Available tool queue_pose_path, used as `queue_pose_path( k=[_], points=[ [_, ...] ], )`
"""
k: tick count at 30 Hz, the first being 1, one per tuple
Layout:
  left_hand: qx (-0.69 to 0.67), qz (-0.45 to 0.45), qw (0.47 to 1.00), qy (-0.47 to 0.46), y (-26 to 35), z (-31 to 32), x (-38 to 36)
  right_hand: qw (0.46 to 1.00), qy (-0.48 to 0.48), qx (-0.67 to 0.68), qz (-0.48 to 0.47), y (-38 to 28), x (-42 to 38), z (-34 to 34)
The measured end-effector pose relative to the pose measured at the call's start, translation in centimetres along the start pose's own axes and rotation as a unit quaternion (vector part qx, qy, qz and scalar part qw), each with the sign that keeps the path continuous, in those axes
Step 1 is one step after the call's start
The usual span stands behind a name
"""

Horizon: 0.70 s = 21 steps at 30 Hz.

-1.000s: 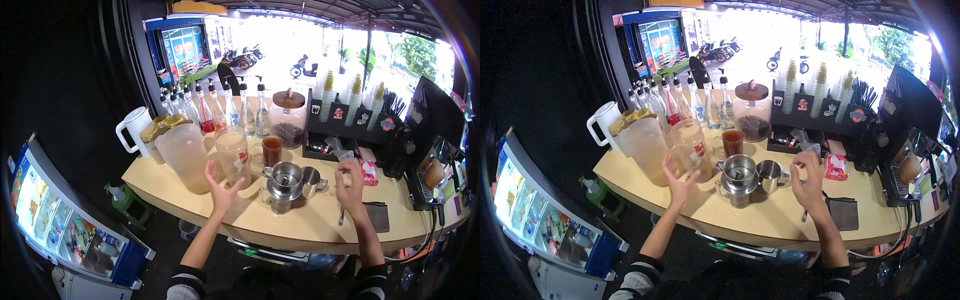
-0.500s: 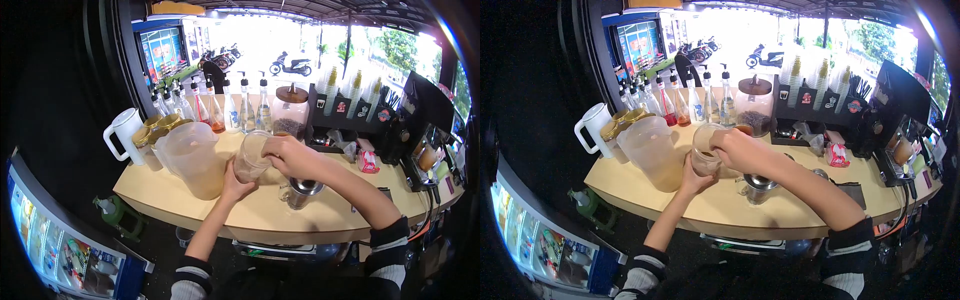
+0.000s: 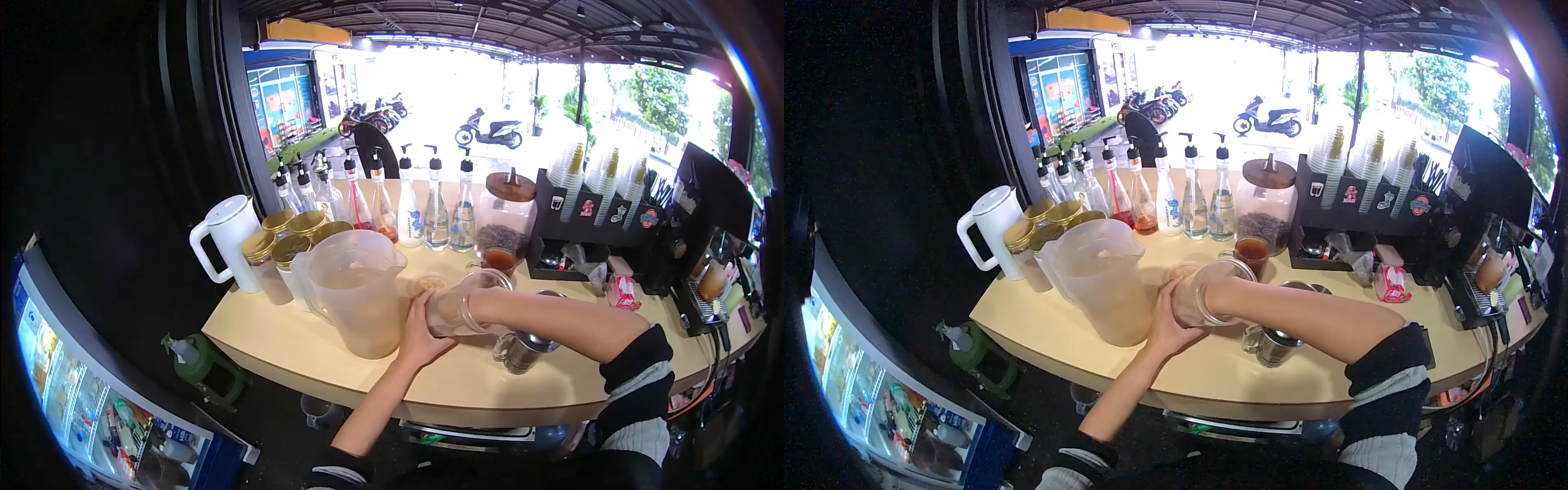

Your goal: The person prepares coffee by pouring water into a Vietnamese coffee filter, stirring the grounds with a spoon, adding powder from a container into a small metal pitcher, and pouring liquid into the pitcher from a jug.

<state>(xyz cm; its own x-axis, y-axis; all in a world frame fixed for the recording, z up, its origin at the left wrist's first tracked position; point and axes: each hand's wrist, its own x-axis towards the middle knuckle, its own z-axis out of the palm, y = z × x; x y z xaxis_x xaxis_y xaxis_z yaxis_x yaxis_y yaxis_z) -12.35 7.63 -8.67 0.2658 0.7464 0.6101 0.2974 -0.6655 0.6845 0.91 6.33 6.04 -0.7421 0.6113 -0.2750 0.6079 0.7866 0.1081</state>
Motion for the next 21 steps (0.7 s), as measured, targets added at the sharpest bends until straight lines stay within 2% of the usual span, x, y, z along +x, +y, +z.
queue_pose_path(
  k=[7, 13, 16, 17, 19, 20, 21],
  points=[
    [-0.010, -0.031, 0.999, -0.010, 0.0, 0.0, 0.1, 0.993, 0.008, -0.104, -0.061, 1.2, 0.7, 1.4],
    [-0.007, -0.024, 1.000, -0.016, 0.0, -0.1, 0.2, 0.981, 0.027, -0.165, -0.097, 2.0, 0.6, 2.4],
    [-0.021, -0.021, 0.999, -0.013, -0.2, 0.1, 0.2, 0.993, -0.003, -0.112, -0.032, 6.8, 2.5, 9.5],
    [-0.021, -0.021, 0.999, -0.013, -0.2, 0.1, 0.2, 0.993, -0.003, -0.112, -0.031, 6.9, 2.1, 9.5],
    [-0.012, -0.011, 1.000, 0.002, -0.2, 0.2, 0.2, 0.982, 0.135, 0.003, -0.132, 6.8, 1.4, 8.5],
    [-0.013, -0.012, 1.000, 0.002, -0.2, 0.2, 0.3, 0.982, 0.135, 0.003, -0.132, 6.5, 0.9, 7.5],
    [-0.014, -0.021, 1.000, 0.009, -0.2, 0.2, 0.3, 0.994, 0.075, 0.031, -0.075, 4.7, -0.1, 4.4]
  ],
)
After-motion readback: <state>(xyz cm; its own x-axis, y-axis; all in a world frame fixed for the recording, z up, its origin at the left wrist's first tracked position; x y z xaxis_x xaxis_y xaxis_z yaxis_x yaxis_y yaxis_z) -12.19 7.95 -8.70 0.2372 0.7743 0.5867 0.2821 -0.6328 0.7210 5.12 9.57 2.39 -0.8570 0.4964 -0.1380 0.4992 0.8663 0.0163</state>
